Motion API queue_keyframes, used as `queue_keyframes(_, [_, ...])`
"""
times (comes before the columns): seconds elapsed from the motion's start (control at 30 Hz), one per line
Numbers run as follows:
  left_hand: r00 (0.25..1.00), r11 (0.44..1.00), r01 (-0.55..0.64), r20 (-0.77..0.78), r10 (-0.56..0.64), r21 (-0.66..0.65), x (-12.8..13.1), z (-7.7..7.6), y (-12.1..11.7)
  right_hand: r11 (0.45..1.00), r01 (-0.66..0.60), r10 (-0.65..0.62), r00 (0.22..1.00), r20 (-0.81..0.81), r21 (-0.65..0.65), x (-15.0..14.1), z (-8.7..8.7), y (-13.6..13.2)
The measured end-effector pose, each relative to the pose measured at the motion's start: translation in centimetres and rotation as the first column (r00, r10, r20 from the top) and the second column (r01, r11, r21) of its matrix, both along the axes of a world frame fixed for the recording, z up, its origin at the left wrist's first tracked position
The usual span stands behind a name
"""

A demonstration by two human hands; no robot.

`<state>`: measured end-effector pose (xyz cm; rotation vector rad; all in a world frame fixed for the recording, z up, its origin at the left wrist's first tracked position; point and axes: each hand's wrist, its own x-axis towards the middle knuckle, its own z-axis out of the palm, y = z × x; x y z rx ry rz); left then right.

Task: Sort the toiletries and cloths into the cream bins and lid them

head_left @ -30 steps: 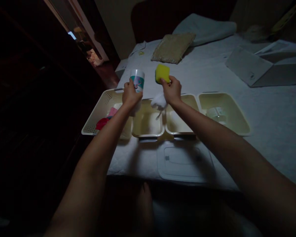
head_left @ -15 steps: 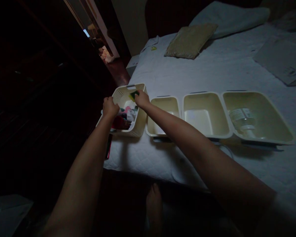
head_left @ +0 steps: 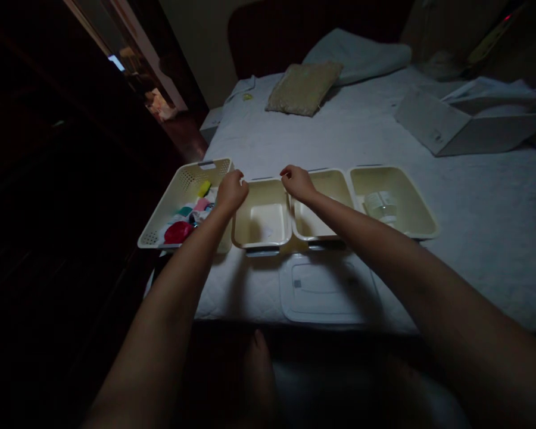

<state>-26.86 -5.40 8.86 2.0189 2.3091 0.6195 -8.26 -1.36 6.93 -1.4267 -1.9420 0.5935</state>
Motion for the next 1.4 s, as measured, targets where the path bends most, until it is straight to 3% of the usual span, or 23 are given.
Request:
queue_keyframes(0.17, [0.977, 0.977, 0.210, 0.032, -0.210, -0.017, 8.6, 0.1, 0.6, 0.975, 0.220, -0.222, 0.973, 0.067, 0.039, 8.6, 0.5, 0.5])
queue_keyframes(0.3, [0.926, 0.925, 0.378, 0.028, -0.377, -0.046, 14.6, -0.2, 0.8, 0.907, 0.422, -0.414, 0.893, 0.174, -0.010, 15.9, -0.8, 0.7])
queue_keyframes(0.43, [0.890, 0.887, 0.456, 0.018, -0.456, -0.076, 19.3, -1.2, 0.8, 0.858, 0.504, -0.445, 0.826, 0.347, -0.099, 21.9, -3.3, -0.1])
queue_keyframes(0.53, [0.868, 0.863, 0.495, 0.006, -0.497, -0.096, 22.2, -1.8, 0.9, 0.842, 0.516, -0.411, 0.801, 0.435, -0.155, 24.3, -4.7, -1.0])
queue_keyframes(0.7, [0.852, 0.848, 0.521, -0.005, -0.524, -0.098, 25.7, -2.8, 1.7, 0.870, 0.457, -0.297, 0.786, 0.543, -0.185, 24.7, -5.6, -2.0])
queue_keyframes(0.8, [0.852, 0.850, 0.521, -0.008, -0.523, -0.072, 26.6, -3.7, 2.4, 0.855, 0.466, -0.267, 0.772, 0.577, -0.228, 23.9, -6.0, -2.3])
queue_keyframes(1.0, [0.823, 0.823, 0.567, -0.029, -0.568, -0.020, 26.4, -5.4, 2.9, 0.859, 0.489, -0.294, 0.716, 0.633, -0.154, 22.9, -7.4, -2.5])
queue_keyframes(1.23, [0.803, 0.804, 0.595, -0.055, -0.593, 0.012, 26.4, -6.2, 2.8, 0.894, 0.428, -0.228, 0.684, 0.693, -0.129, 22.8, -8.1, -2.3])
queue_keyframes(1.4, [0.790, 0.793, 0.610, -0.086, -0.607, 0.001, 26.5, -6.5, 2.9, 0.887, 0.440, -0.229, 0.684, 0.693, -0.141, 22.6, -8.5, -2.0])
